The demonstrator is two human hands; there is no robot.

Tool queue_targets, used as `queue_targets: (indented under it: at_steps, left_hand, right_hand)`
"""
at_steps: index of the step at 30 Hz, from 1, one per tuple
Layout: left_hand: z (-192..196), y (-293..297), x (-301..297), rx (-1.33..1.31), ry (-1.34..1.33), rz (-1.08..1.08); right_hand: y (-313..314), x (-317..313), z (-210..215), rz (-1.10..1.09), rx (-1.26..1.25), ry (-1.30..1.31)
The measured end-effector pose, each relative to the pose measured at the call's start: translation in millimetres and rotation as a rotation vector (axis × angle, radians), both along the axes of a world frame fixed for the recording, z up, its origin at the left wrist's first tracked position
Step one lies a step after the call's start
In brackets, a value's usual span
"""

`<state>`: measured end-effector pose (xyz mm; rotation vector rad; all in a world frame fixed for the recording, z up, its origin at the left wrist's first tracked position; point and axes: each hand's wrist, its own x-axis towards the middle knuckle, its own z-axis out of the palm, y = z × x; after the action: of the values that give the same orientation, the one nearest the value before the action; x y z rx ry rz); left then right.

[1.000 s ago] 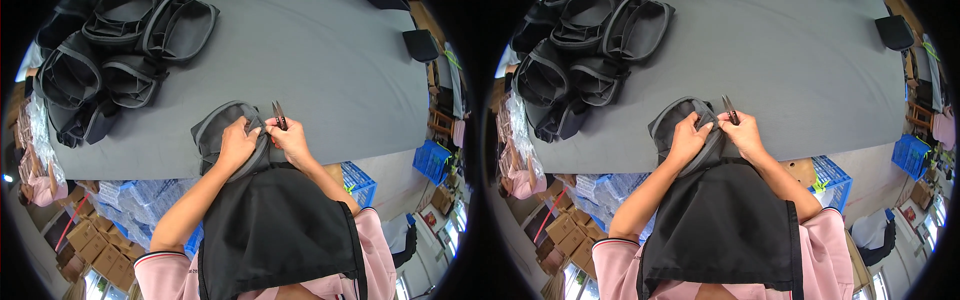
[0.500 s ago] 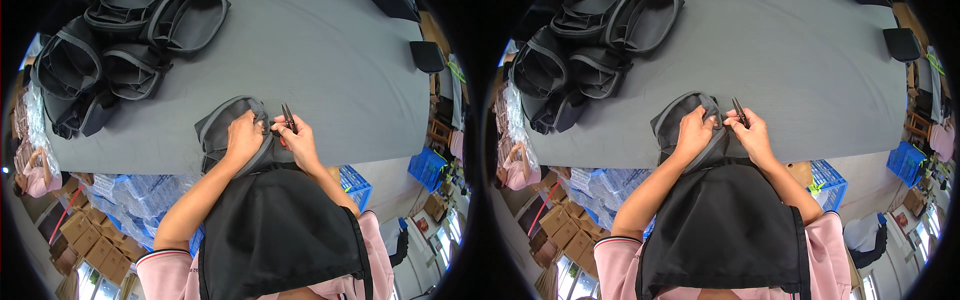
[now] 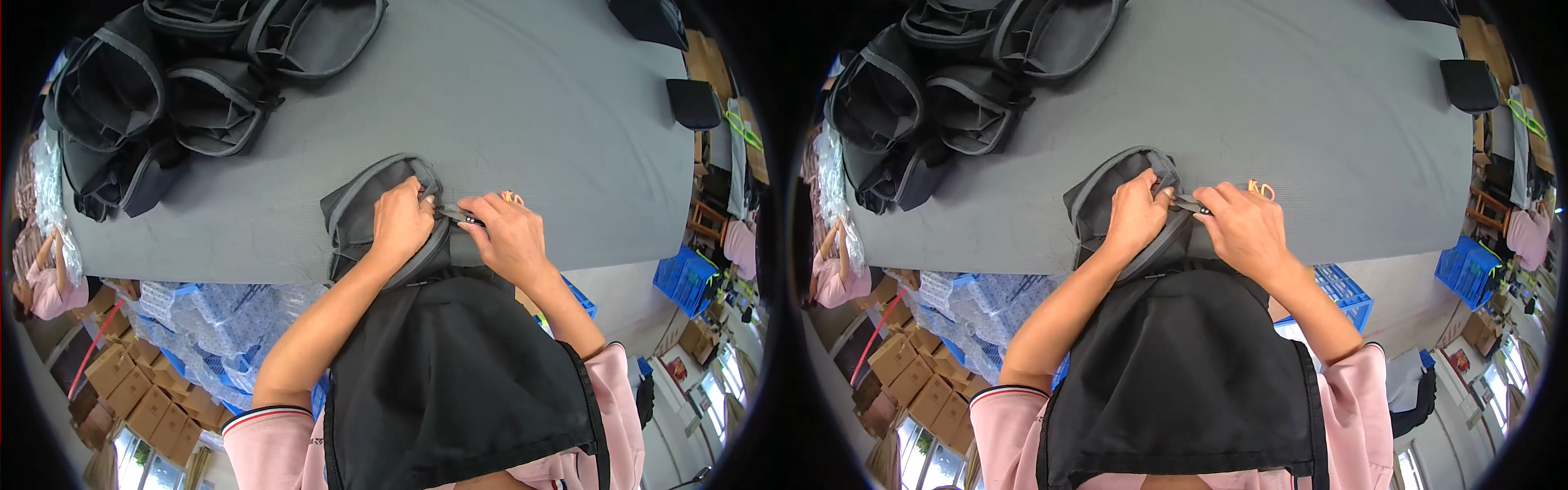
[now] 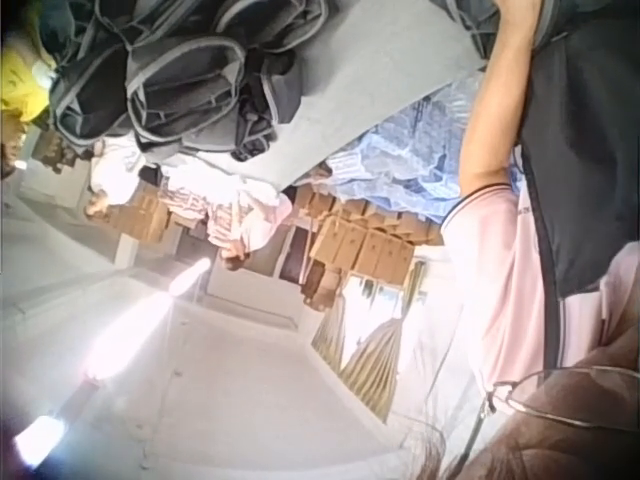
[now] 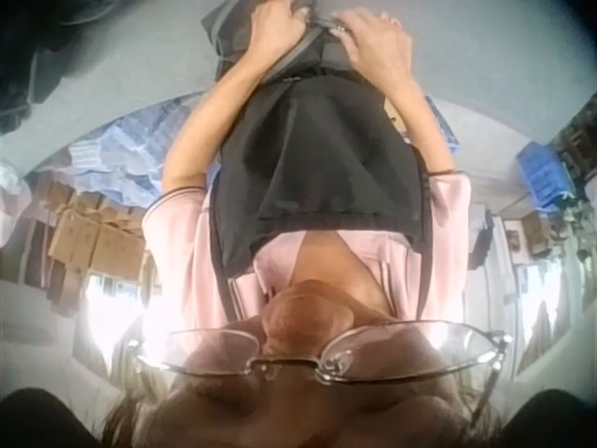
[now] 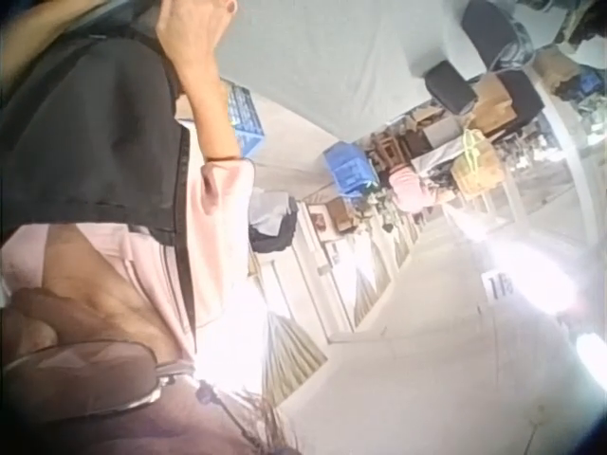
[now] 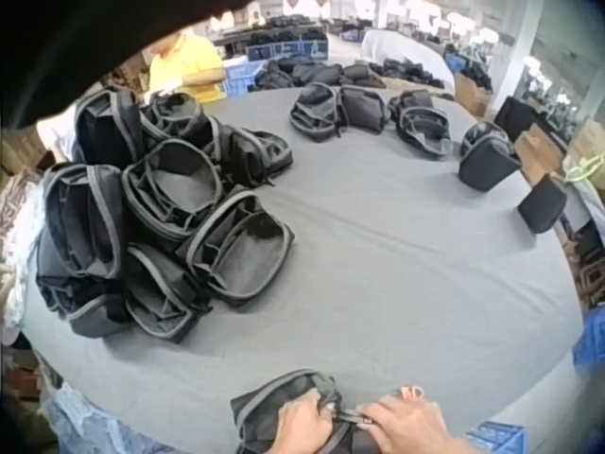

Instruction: Trimming threads and excess material from black fabric components using snips.

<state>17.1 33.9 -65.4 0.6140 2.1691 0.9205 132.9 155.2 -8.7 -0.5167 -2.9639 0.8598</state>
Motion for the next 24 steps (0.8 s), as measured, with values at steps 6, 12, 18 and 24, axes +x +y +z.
queue_targets:
  at_steps: [6, 12, 18, 24]
  left_hand:
    - [2.5, -0.8, -1.4, -0.057, -0.084, 0.033]
    - [16.0, 4.9, -2.3, -0.023, -0.139, 0.031]
    - [18.2, 1.5, -2.7, -0.151, -0.119, -0.063]
    - [33.1, 2.6, -1.3, -0.190, -0.176, -0.004]
  right_hand:
    - [4.4, -0.4, -1.3, -0.044, -0.208, -0.001]
    - [8.9, -33.6, -28.2, -0.468, -0.803, -0.097]
    - [6.1, -46.3, -45.4, -0.278, -0.734, -0.130]
    - [-18.9, -41.6, -47.6, -0.238, -0.289, 0.232]
